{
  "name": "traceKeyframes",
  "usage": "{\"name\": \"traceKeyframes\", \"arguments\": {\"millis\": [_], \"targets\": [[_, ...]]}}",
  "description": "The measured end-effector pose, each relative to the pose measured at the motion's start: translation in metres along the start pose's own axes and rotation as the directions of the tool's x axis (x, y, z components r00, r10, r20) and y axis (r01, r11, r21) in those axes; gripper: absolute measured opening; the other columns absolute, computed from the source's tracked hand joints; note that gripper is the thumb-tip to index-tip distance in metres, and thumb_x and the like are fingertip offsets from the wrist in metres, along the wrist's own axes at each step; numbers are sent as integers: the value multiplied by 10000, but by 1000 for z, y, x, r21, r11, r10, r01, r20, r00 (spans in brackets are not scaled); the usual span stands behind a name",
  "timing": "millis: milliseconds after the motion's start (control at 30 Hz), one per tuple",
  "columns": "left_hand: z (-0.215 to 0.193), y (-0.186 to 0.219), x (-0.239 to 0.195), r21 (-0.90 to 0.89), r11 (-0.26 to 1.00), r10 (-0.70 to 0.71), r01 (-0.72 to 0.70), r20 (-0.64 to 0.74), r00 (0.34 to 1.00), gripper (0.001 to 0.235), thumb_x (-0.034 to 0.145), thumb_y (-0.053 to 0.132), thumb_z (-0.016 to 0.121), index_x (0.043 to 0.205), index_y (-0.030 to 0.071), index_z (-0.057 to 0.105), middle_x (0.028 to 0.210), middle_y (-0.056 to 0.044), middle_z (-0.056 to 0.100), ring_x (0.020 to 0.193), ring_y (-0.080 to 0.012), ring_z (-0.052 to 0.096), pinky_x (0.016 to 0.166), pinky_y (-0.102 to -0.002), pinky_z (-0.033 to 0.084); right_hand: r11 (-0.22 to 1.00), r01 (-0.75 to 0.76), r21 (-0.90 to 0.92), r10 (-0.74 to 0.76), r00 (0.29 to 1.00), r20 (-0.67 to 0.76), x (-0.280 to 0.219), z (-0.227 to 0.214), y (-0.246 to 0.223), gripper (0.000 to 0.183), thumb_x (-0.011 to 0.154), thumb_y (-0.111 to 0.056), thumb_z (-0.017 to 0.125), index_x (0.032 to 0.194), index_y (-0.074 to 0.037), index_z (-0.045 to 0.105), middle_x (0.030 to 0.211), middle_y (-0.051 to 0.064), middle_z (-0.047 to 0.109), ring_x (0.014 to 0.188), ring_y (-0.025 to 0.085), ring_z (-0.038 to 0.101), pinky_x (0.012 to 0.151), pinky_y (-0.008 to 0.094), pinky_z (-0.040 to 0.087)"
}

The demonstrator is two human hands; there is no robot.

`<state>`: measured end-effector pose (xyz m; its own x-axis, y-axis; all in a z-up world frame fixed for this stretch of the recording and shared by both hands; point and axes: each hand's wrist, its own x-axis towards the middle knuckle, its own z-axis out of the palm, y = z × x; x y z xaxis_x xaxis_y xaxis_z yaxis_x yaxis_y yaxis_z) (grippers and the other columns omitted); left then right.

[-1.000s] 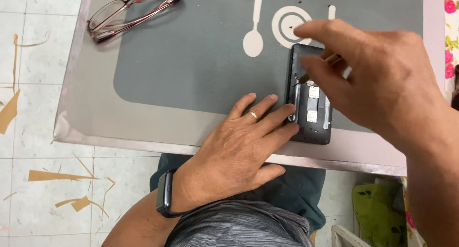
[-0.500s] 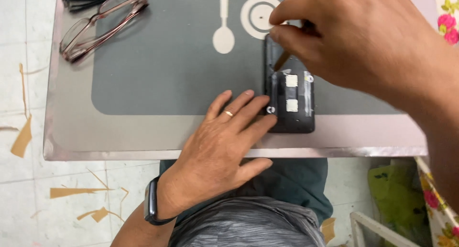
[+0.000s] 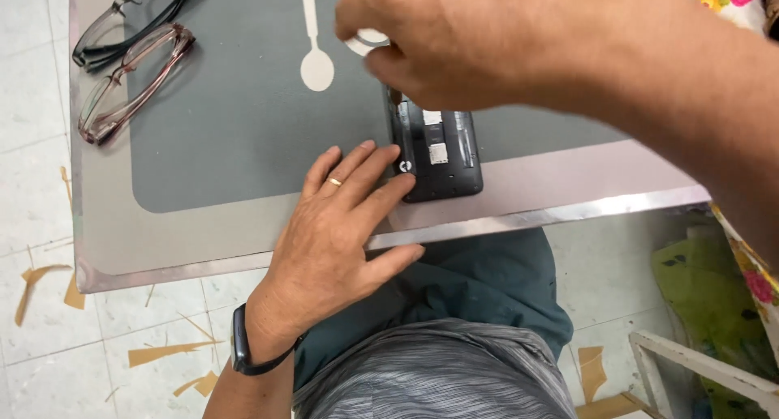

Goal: The person uses a small screwdriver to remove screws from the back of a disassembled mobile phone. They work on a gray mat on a table, carefully unscrewing components from the phone's internal frame.

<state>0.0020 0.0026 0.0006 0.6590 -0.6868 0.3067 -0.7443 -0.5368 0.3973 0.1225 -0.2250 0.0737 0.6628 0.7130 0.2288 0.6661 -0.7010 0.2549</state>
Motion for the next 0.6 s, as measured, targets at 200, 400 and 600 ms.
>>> {"name": "traceKeyframes", "arguments": {"millis": [200,400,600], "targets": [[-1,2,1,19,1000,-1,1,0,1000,692,875,460,894,1394,60,671,1540,-178,598,1473,-418,531,1232,-630,344,971,57,231,-59,998,1,-5,-19,3,276,1030,-98,651,1251,-160,805,638,56,644,433,228,512,388,418,382],[-1,0,0,18,1000,21,-21,-18,1000,687,880,447,904,1396,54,678,1539,-186,605,1463,-419,549,1232,-627,352,917,44,397,-34,999,-32,-3,21,10,214,1142,-142,657,1329,-112,758,748,23,708,544,195,561,531,384,427],[3,-2,-3,5,1000,12,-12,-27,1000,715,863,446,950,1414,84,672,1591,-146,566,1524,-371,491,1255,-619,351,844,138,518,-151,988,-17,12,1,-3,518,1027,88,486,1502,-92,590,953,103,657,714,234,576,563,391,450]]}}
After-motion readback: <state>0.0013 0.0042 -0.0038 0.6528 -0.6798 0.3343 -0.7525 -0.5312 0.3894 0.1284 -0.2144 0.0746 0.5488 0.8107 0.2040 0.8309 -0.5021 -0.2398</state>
